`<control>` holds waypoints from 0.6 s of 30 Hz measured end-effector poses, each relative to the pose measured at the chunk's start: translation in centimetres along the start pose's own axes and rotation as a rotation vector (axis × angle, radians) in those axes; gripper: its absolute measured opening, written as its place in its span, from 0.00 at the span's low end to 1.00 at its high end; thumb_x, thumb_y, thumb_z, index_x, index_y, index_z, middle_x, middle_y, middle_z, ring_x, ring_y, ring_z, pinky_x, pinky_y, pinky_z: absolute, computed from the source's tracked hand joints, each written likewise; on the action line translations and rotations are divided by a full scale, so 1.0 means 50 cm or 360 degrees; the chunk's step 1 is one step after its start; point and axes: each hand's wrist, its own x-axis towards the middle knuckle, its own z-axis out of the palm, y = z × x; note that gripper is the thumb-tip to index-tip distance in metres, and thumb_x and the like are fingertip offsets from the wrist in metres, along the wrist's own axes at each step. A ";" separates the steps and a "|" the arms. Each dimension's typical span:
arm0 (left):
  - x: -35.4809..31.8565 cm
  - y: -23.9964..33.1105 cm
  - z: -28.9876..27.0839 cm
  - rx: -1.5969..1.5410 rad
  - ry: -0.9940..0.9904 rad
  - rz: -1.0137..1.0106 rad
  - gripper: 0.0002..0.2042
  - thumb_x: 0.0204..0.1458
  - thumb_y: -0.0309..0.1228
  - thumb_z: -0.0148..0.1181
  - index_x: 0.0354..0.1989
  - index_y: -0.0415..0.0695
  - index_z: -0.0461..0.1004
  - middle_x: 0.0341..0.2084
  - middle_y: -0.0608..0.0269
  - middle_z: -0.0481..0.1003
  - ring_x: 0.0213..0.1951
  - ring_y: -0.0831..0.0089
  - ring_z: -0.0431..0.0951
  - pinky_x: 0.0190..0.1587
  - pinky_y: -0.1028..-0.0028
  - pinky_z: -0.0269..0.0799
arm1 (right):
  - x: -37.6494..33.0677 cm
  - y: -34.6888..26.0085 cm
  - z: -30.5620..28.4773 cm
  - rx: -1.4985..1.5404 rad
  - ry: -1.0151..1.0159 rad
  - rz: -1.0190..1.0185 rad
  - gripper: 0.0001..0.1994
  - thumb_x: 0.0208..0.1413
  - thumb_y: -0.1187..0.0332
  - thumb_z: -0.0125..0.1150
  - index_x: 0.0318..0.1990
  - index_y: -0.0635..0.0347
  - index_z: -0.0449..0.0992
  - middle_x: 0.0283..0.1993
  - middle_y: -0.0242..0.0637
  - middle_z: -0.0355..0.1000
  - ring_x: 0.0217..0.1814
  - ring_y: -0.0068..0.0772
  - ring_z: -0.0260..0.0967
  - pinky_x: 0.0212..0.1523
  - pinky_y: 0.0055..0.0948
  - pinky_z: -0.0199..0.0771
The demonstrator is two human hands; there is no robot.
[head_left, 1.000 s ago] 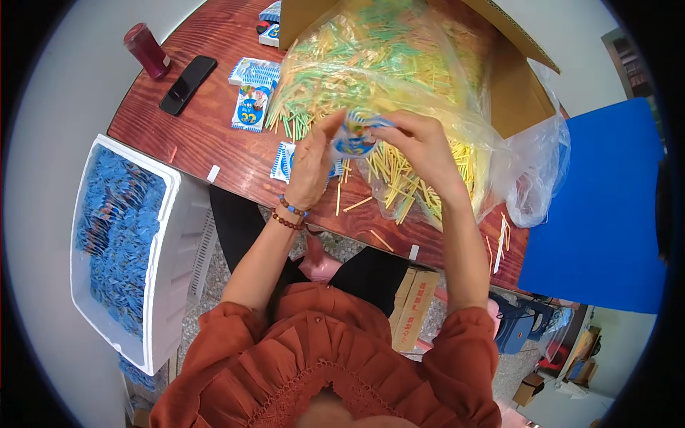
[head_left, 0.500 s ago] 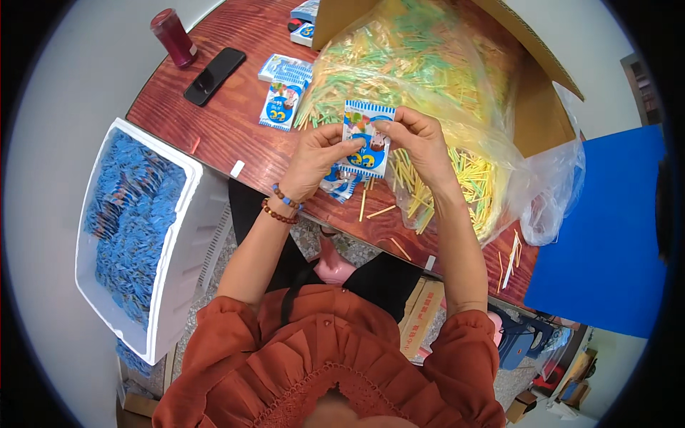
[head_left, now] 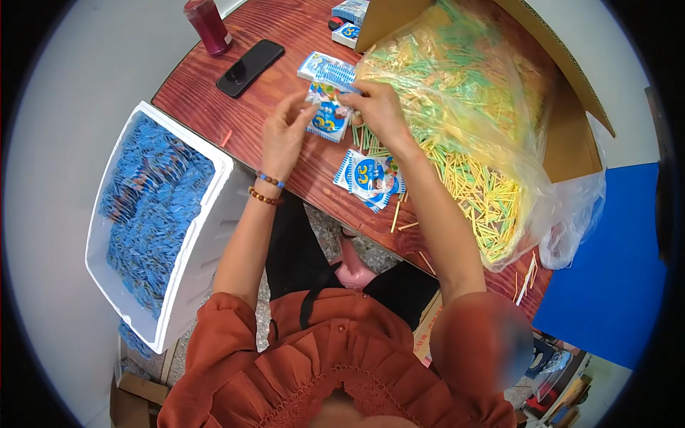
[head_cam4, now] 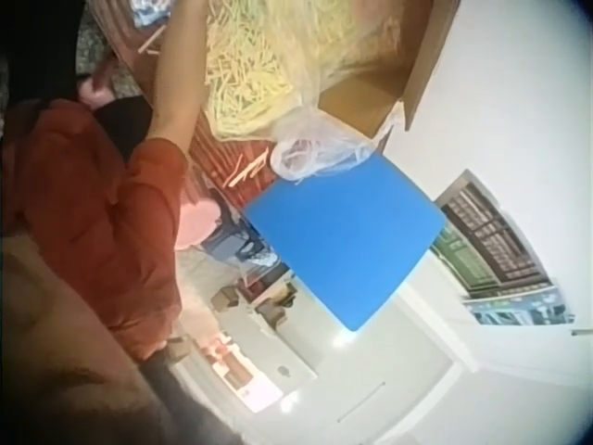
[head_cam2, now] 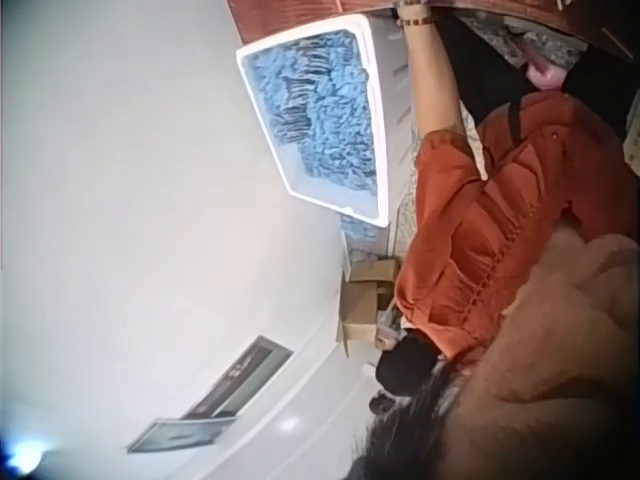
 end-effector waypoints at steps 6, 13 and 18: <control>-0.008 -0.037 -0.017 0.1177 0.0160 0.0454 0.17 0.47 0.28 0.62 0.47 0.39 0.71 0.40 0.52 0.73 0.43 0.58 0.74 0.45 0.65 0.69 | 0.072 0.083 0.066 -0.0436 0.0238 -0.0054 0.16 0.48 0.66 0.65 0.42 0.68 0.77 0.27 0.41 0.75 0.20 0.26 0.70 0.22 0.26 0.70; -0.016 -0.071 -0.008 0.1507 0.0101 0.0561 0.22 0.45 0.31 0.64 0.51 0.44 0.69 0.47 0.56 0.69 0.50 0.56 0.68 0.50 0.60 0.61 | -0.063 0.025 -0.044 -0.0725 0.0136 -0.0270 0.15 0.48 0.65 0.64 0.42 0.63 0.75 0.32 0.43 0.76 0.32 0.36 0.74 0.32 0.32 0.71; -0.012 -0.072 -0.009 0.1386 0.0113 0.0521 0.25 0.45 0.31 0.65 0.53 0.42 0.66 0.47 0.54 0.69 0.50 0.56 0.68 0.51 0.60 0.61 | -0.200 0.042 -0.106 -0.1218 -0.0140 -0.0062 0.15 0.44 0.63 0.66 0.36 0.62 0.73 0.33 0.41 0.72 0.37 0.40 0.71 0.38 0.34 0.68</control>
